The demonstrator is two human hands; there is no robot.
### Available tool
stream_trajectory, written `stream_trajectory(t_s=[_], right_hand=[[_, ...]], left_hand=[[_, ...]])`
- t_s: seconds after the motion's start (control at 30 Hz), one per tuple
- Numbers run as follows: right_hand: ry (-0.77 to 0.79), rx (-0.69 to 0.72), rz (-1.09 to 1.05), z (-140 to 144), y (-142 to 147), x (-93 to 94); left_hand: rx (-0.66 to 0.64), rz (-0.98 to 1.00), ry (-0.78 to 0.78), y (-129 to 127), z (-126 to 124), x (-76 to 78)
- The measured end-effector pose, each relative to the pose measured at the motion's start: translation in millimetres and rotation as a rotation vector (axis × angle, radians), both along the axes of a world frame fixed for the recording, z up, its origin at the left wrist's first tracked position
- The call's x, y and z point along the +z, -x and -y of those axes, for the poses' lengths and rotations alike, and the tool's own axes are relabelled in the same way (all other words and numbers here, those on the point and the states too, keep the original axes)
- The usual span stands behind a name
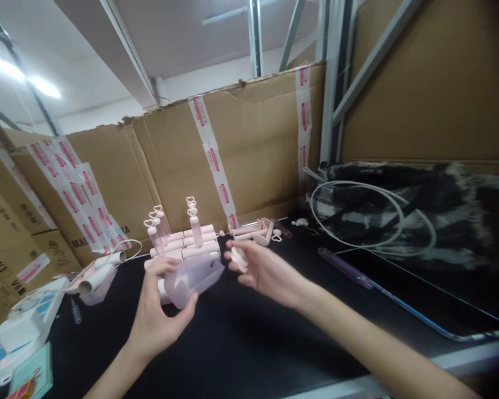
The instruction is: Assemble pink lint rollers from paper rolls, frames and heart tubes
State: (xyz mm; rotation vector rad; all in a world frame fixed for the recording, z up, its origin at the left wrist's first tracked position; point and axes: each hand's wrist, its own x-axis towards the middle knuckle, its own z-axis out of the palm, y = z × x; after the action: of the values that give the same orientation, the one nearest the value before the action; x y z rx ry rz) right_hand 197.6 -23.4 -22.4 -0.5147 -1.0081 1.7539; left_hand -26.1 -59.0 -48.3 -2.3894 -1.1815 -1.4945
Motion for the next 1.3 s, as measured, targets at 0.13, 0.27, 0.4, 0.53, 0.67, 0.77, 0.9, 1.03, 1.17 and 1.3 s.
stream_trajectory(t_s=[0.13,0.27,0.4,0.53,0.67,0.77,0.9,1.03,1.17,1.3], right_hand=[[-0.439,-0.512,0.321,-22,-37,14.9],[-0.715,-0.81,0.906,-51,-62,3.2],[-1.078,-0.806,1.275,-60,-57,-13.2],[-1.298,-0.694,1.522,-54,-40,-22.7],[-1.364,-0.605,1.594,-45,-34,-26.3],[-1.292,-0.546,1.47,-39,-37,-26.4],[-1.093,-0.468,1.173,-39,-43,-25.9],[-1.031,-0.471,1.085,-47,-47,-26.9],[-1.027,-0.509,1.072,-49,-47,-28.9],[-1.079,-0.53,1.143,-46,-43,-33.4]], left_hand=[[-0.148,-0.086,0.454,-5,-5,-26.8],[-0.162,-0.345,0.408,-9,-8,-36.8],[-0.166,-0.465,0.305,-8,-11,-47.5],[-0.157,-0.497,0.237,-2,-13,-61.8],[-0.15,-0.517,0.198,2,-9,-66.2],[-0.143,-0.512,0.194,1,-7,-65.3],[-0.137,-0.501,0.198,1,-8,-64.5],[-0.145,-0.483,0.199,1,-7,-63.6],[-0.147,-0.478,0.222,1,-6,-62.0],[-0.156,-0.458,0.243,0,-7,-61.9]])
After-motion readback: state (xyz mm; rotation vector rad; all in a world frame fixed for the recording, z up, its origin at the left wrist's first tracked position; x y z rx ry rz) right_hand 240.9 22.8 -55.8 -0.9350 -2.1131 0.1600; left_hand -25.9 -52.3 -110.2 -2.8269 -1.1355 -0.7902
